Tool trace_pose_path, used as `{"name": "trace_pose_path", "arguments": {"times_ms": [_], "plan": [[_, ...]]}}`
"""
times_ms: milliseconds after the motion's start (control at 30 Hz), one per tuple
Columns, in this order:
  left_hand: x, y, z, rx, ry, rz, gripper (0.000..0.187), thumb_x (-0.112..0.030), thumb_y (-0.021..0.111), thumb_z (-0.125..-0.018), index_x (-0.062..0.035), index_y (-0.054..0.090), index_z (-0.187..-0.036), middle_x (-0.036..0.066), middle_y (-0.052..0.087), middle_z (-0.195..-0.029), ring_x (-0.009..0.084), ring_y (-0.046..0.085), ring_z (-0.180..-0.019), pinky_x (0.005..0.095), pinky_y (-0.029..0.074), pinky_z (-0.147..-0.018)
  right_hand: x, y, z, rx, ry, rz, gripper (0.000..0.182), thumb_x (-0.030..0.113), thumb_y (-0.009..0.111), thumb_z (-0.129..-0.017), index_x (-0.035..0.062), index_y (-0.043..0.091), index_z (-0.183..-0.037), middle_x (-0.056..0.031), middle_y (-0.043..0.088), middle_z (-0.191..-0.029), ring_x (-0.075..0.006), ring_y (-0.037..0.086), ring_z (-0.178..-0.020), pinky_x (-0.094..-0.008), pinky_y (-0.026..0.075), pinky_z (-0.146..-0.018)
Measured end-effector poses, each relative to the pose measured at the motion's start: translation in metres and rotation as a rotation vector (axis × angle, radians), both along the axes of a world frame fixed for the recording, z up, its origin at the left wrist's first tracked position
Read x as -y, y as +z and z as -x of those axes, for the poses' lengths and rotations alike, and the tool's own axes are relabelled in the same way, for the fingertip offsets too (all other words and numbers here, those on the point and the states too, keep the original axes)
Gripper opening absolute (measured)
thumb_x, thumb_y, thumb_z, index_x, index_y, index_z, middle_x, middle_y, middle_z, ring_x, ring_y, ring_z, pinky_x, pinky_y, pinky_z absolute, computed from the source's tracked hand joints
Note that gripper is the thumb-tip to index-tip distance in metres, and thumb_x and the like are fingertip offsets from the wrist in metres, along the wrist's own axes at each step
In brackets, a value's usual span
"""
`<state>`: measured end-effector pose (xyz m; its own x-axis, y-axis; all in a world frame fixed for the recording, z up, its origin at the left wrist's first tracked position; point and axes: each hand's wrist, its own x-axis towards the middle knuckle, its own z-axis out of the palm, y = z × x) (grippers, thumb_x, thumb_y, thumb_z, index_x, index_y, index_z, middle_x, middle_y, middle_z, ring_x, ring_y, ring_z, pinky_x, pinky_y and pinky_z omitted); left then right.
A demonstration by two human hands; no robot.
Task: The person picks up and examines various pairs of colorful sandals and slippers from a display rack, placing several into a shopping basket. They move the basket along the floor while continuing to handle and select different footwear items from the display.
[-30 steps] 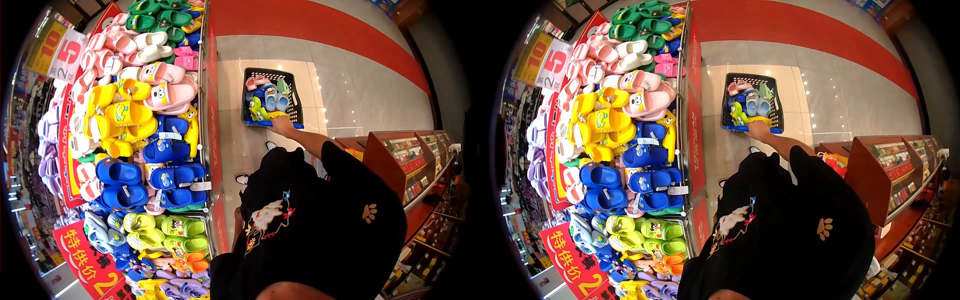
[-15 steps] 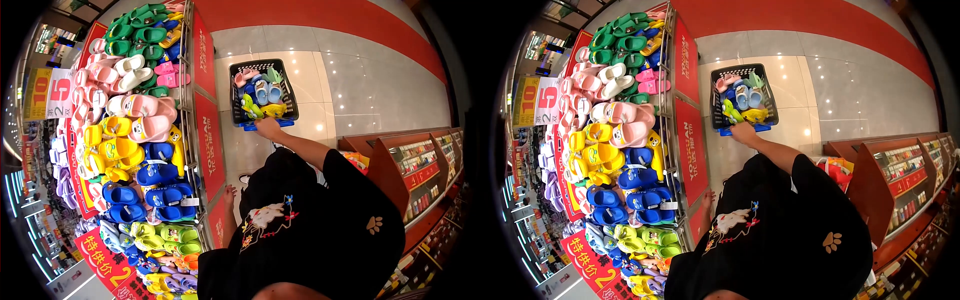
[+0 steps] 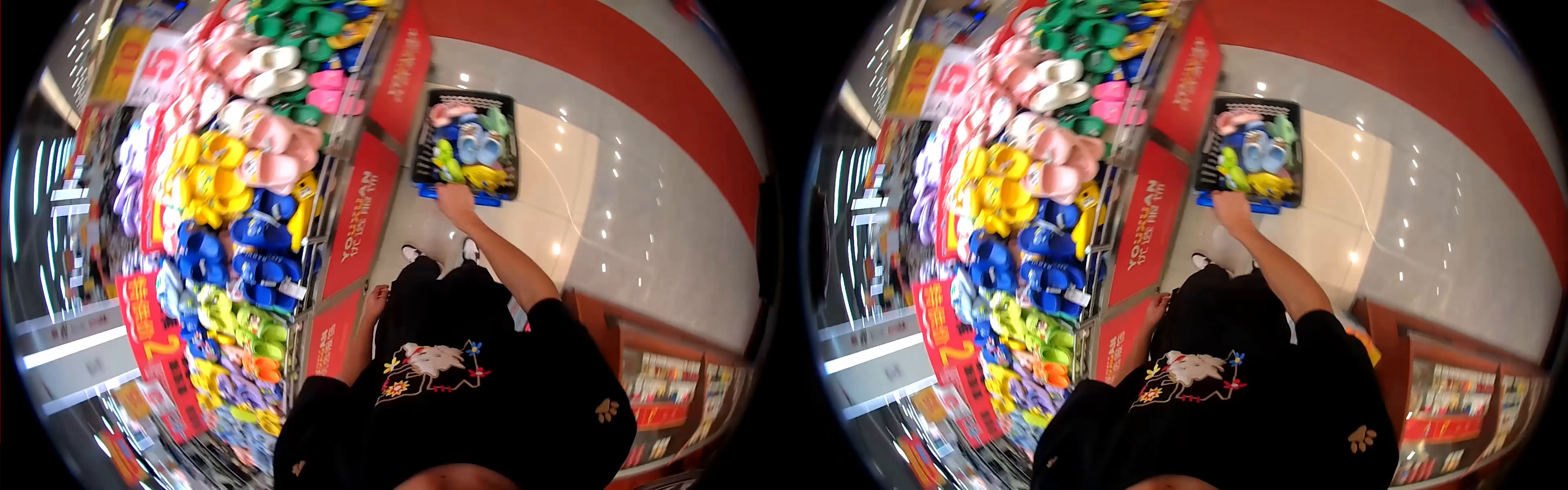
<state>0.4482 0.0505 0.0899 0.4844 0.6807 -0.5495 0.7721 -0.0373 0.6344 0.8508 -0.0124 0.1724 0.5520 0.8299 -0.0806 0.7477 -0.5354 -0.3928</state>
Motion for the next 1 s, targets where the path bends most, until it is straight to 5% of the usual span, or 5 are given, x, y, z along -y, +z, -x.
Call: {"name": "trace_pose_path", "arguments": {"times_ms": [67, 167, 467, 733, 1000], "plan": [[0.0, -0.018, 0.0, 0.097, 0.102, 0.191, 0.025, -0.025, 0.053, -0.09, -0.0074, 0.06, -0.105, 0.013, 0.066, -0.092, 0.0228, 0.064, -0.087, 0.0334, 0.05, -0.077, -0.002, 0.002, -0.005, -0.027, -0.008, -0.001, 0.023, 0.026, 0.065, -0.072, 0.0068, 0.063, -0.086, -0.0152, 0.065, -0.074, -0.0331, 0.064, -0.07, -0.0436, 0.052, -0.062], [0.006, -0.025, -0.008, 0.021, -0.037, -0.018, 0.026, -0.028, 0.055, -0.087, -0.0084, 0.06, -0.103, 0.013, 0.066, -0.092, 0.0228, 0.065, -0.086, 0.0333, 0.05, -0.078, -0.002, 0.006, -0.007, -0.016, 0.006, 0.018, 0.024, 0.029, 0.063, -0.073, 0.0069, 0.064, -0.082, -0.0165, 0.065, -0.074, -0.0342, 0.064, -0.068, -0.0452, 0.051, -0.061], [0.084, -0.006, 0.006, -0.021, 0.266, -0.133, 0.031, -0.035, 0.052, -0.087, -0.0089, 0.062, -0.101, 0.014, 0.066, -0.093, 0.0285, 0.064, -0.089, 0.0369, 0.049, -0.08, -0.01, 0.013, -0.007, 0.09, 0.127, 0.191, 0.039, 0.04, 0.06, -0.079, 0.0068, 0.063, -0.099, -0.017, 0.065, -0.077, -0.0354, 0.064, -0.07, -0.0454, 0.05, -0.061], [0.154, -0.002, 0.071, -0.148, 0.595, -0.011, 0.032, -0.034, 0.053, -0.085, -0.0094, 0.064, -0.101, 0.015, 0.066, -0.095, 0.0292, 0.063, -0.09, 0.0369, 0.05, -0.081, -0.009, 0.011, -0.004, 0.057, 0.179, 0.087, 0.038, 0.04, 0.06, -0.079, 0.0029, 0.065, -0.085, -0.0178, 0.065, -0.078, -0.0372, 0.063, -0.072, -0.0458, 0.05, -0.063], [0.173, -0.015, 0.096, -0.047, 0.645, 0.119, 0.027, -0.029, 0.053, -0.085, -0.0082, 0.064, -0.098, 0.011, 0.068, -0.087, 0.0227, 0.066, -0.082, 0.0333, 0.051, -0.075, -0.002, 0.008, 0.026, -0.085, 0.075, 0.189, 0.038, 0.043, 0.061, -0.075, 0.0068, 0.067, -0.085, -0.0172, 0.066, -0.081, -0.0378, 0.063, -0.078, -0.0469, 0.049, -0.069]]}}
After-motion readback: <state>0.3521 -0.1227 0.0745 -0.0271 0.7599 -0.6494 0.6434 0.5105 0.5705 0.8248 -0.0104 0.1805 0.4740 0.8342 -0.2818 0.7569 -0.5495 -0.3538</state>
